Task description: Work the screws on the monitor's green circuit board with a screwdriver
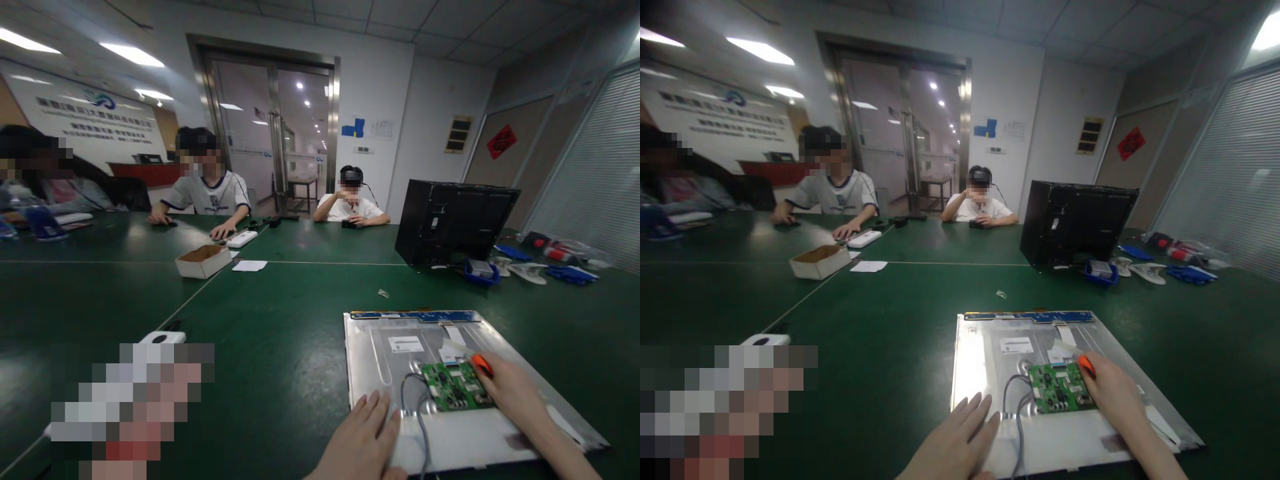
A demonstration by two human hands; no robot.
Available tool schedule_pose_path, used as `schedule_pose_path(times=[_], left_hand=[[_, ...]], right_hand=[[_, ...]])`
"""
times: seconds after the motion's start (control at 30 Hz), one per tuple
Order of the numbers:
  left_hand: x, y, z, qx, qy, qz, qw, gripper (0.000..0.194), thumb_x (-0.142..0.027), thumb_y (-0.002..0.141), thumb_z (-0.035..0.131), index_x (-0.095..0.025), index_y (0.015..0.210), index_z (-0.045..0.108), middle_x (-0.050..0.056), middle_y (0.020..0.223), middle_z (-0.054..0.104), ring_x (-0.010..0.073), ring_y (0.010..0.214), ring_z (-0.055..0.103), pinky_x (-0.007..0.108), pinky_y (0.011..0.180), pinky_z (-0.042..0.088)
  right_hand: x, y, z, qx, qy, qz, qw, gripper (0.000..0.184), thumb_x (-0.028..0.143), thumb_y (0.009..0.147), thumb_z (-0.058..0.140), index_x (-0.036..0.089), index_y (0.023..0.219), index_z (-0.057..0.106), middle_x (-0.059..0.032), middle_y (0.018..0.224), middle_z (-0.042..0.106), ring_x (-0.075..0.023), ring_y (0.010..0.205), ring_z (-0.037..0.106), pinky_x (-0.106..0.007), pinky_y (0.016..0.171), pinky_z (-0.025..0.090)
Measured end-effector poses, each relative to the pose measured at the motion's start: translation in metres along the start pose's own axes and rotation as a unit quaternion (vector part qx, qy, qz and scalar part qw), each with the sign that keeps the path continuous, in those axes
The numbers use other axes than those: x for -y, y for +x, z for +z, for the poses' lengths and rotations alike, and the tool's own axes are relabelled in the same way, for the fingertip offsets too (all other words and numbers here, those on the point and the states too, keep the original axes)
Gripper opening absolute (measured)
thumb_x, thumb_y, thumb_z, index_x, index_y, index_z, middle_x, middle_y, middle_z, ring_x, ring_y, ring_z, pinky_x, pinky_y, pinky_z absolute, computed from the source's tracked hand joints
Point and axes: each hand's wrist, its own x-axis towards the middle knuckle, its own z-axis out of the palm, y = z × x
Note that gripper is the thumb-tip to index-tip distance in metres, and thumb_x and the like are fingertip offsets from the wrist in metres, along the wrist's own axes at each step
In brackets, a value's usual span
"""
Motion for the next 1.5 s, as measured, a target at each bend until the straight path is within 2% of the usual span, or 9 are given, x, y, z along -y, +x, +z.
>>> schedule_pose_path(times=[0.1, 0.27, 0.4, 0.5, 0.73, 0.9, 1.13, 1.33, 1.5], left_hand=[[-0.009, 0.014, -0.001, 0.007, -0.003, 0.003, 1.0, 0.068, -0.057, 0.101, 0.043, -0.012, 0.152, 0.037, 0.021, 0.157, 0.03, 0.0365, 0.145, 0.031, 0.051, 0.117, 0.031], [-0.023, 0.04, -0.004, -0.01, -0.04, 0.001, 0.999, 0.066, -0.053, 0.101, 0.041, -0.01, 0.152, 0.037, 0.021, 0.159, 0.027, 0.0364, 0.147, 0.027, 0.051, 0.12, 0.026], [-0.03, 0.057, 0.0, -0.024, -0.077, 0.005, 0.997, 0.065, -0.05, 0.103, 0.038, -0.007, 0.151, 0.036, 0.022, 0.159, 0.025, 0.037, 0.147, 0.024, 0.05, 0.121, 0.021], [-0.032, 0.064, 0.004, -0.039, -0.071, 0.008, 0.997, 0.066, -0.05, 0.102, 0.038, -0.006, 0.151, 0.035, 0.024, 0.159, 0.025, 0.0373, 0.147, 0.023, 0.05, 0.121, 0.02], [-0.028, 0.067, 0.016, -0.069, -0.053, 0.011, 0.996, 0.066, -0.051, 0.102, 0.037, -0.008, 0.152, 0.034, 0.021, 0.16, 0.026, 0.0356, 0.148, 0.024, 0.049, 0.121, 0.022], [-0.028, 0.064, 0.011, -0.057, -0.047, 0.012, 0.997, 0.064, -0.05, 0.103, 0.037, -0.01, 0.153, 0.034, 0.02, 0.16, 0.025, 0.0353, 0.148, 0.023, 0.048, 0.121, 0.021], [-0.031, 0.057, 0.0, -0.055, -0.067, 0.015, 0.996, 0.064, -0.052, 0.105, 0.033, -0.01, 0.153, 0.033, 0.02, 0.16, 0.024, 0.0338, 0.149, 0.022, 0.045, 0.122, 0.02], [-0.032, 0.058, -0.001, -0.052, -0.079, 0.014, 0.995, 0.064, -0.052, 0.105, 0.033, -0.008, 0.152, 0.034, 0.02, 0.16, 0.025, 0.0336, 0.149, 0.022, 0.045, 0.123, 0.018], [-0.034, 0.062, -0.004, -0.056, -0.091, 0.019, 0.994, 0.065, -0.05, 0.105, 0.033, -0.006, 0.152, 0.035, 0.023, 0.159, 0.026, 0.0343, 0.149, 0.022, 0.045, 0.123, 0.017]], right_hand=[[-0.009, 0.008, -0.003, -0.005, -0.022, 0.038, 0.999, 0.029, 0.03, 0.088, 0.04, 0.022, 0.087, 0.068, -0.0122, 0.087, 0.075, -0.0314, 0.081, 0.07, -0.037, 0.067, 0.047], [-0.022, 0.022, -0.02, 0.0, -0.024, 0.058, 0.998, 0.031, 0.032, 0.087, 0.039, 0.02, 0.086, 0.068, -0.0148, 0.084, 0.074, -0.0317, 0.077, 0.071, -0.038, 0.065, 0.048], [-0.042, 0.015, -0.032, -0.013, 0.012, 0.062, 0.998, 0.033, 0.04, 0.085, 0.04, 0.023, 0.084, 0.068, -0.0135, 0.083, 0.075, -0.0305, 0.074, 0.07, -0.038, 0.065, 0.05], [-0.063, 0.002, -0.026, 0.002, 0.054, 0.056, 0.997, 0.028, 0.046, 0.079, 0.047, 0.026, 0.073, 0.065, -0.0122, 0.072, 0.073, -0.0323, 0.067, 0.068, -0.041, 0.063, 0.051], [-0.093, -0.016, -0.001, -0.043, 0.058, 0.017, 0.997, 0.032, 0.053, 0.081, 0.048, 0.025, 0.078, 0.065, -0.014, 0.08, 0.074, -0.0312, 0.07, 0.068, -0.042, 0.066, 0.054], [-0.098, -0.019, -0.005, -0.031, 0.028, -0.039, 0.998, 0.034, 0.048, 0.083, 0.047, 0.024, 0.085, 0.071, -0.0124, 0.092, 0.076, -0.0283, 0.076, 0.072, -0.037, 0.068, 0.057], [-0.1, -0.019, -0.009, -0.014, -0.027, -0.077, 0.997, 0.033, 0.04, 0.081, 0.046, 0.023, 0.09, 0.073, -0.0118, 0.093, 0.077, -0.0288, 0.076, 0.074, -0.037, 0.067, 0.059], [-0.108, -0.014, -0.006, -0.017, -0.009, -0.036, 0.999, 0.024, 0.038, 0.081, 0.049, 0.025, 0.086, 0.069, -0.0089, 0.087, 0.077, -0.0286, 0.077, 0.073, -0.037, 0.07, 0.059], [-0.104, 0.007, -0.014, 0.001, 0.01, 0.024, 1.0, 0.028, 0.038, 0.077, 0.048, 0.022, 0.085, 0.069, -0.0121, 0.082, 0.077, -0.03, 0.073, 0.073, -0.039, 0.065, 0.057]])
